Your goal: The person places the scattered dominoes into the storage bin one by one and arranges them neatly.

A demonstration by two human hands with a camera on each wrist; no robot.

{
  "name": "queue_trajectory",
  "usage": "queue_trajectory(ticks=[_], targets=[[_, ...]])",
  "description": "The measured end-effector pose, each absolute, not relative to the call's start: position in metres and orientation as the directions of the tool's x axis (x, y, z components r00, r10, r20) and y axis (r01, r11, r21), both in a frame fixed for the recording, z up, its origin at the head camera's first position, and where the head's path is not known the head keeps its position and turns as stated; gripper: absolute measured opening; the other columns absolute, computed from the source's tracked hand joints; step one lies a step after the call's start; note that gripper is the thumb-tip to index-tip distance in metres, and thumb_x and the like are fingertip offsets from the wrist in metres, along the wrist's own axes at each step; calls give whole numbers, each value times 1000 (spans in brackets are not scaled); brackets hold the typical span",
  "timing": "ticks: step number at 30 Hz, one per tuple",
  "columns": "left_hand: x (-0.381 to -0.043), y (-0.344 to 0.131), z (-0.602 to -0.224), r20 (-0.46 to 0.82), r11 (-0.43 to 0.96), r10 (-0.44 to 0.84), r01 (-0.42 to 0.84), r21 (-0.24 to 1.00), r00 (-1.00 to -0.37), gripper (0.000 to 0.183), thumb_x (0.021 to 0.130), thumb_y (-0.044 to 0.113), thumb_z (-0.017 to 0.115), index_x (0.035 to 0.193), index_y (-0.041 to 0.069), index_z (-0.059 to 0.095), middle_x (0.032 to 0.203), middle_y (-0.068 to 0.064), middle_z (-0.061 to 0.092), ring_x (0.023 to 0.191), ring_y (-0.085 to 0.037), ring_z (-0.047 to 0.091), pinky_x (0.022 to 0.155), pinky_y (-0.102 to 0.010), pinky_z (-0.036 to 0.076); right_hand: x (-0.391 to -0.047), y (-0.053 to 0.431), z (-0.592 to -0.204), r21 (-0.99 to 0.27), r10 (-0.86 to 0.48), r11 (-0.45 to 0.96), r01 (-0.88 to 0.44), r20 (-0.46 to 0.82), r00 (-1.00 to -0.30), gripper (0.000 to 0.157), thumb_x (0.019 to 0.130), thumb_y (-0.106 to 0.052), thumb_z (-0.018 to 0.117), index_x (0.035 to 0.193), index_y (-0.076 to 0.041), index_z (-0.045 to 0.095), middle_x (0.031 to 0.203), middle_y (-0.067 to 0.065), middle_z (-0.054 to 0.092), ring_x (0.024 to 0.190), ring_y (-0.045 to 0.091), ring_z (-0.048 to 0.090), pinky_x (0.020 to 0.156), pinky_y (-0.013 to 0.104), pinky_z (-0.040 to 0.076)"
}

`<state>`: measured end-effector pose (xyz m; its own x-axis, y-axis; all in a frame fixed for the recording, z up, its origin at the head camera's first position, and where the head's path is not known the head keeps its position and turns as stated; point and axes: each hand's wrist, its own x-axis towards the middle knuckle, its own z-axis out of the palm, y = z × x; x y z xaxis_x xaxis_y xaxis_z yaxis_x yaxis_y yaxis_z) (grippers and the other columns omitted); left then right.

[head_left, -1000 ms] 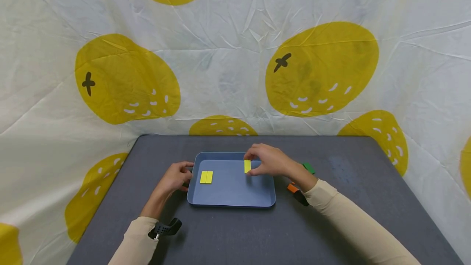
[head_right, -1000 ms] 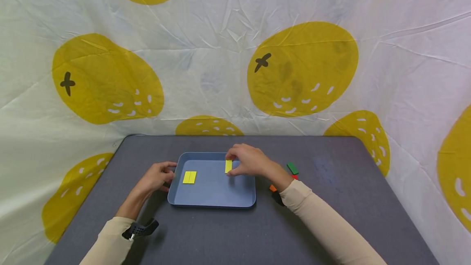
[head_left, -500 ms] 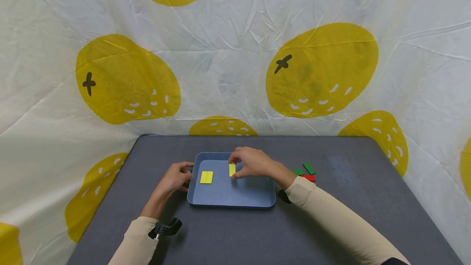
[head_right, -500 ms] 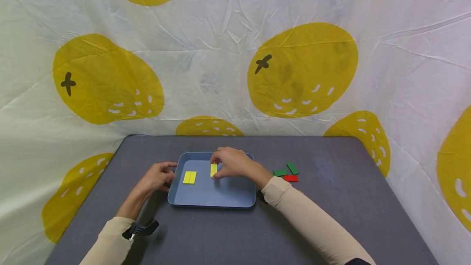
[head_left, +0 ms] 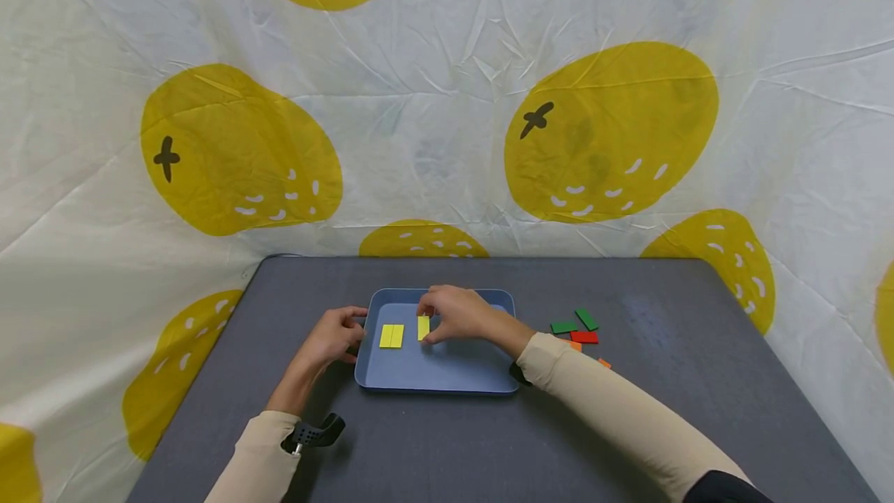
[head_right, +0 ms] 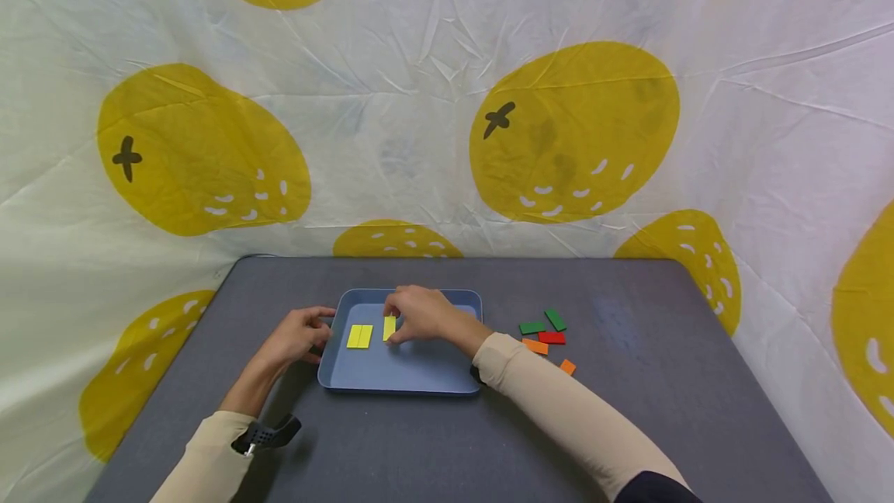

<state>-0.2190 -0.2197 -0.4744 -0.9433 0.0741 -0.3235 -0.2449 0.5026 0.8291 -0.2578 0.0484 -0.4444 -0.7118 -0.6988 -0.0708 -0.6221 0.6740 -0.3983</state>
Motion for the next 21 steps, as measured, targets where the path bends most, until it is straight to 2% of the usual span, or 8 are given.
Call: queue_trajectory(ticks=[7, 21], targets=[[-219, -219, -475, -315, 502, 68, -240, 831, -947, 49, 93, -1, 56, 142, 1, 55, 102, -20, 62, 81, -28, 64, 60, -39, 59, -262, 38, -455, -386, -690, 692, -610, -105, -716, 43, 82, -43, 84, 115, -18, 71, 109, -5, 64, 100, 11, 61, 82, 35, 53], [-220, -218, -476, -310, 514, 62, -236, 825, -949, 48, 94, 0, 58, 142, 1, 56, 100, -18, 61, 80, -28, 65, 61, -38, 59, -264, 18, -468, -272, -643, 757, -594, -148, -752, 47, 79, -48, 85, 114, -18, 72, 104, -5, 62, 94, 12, 54, 77, 34, 50]])
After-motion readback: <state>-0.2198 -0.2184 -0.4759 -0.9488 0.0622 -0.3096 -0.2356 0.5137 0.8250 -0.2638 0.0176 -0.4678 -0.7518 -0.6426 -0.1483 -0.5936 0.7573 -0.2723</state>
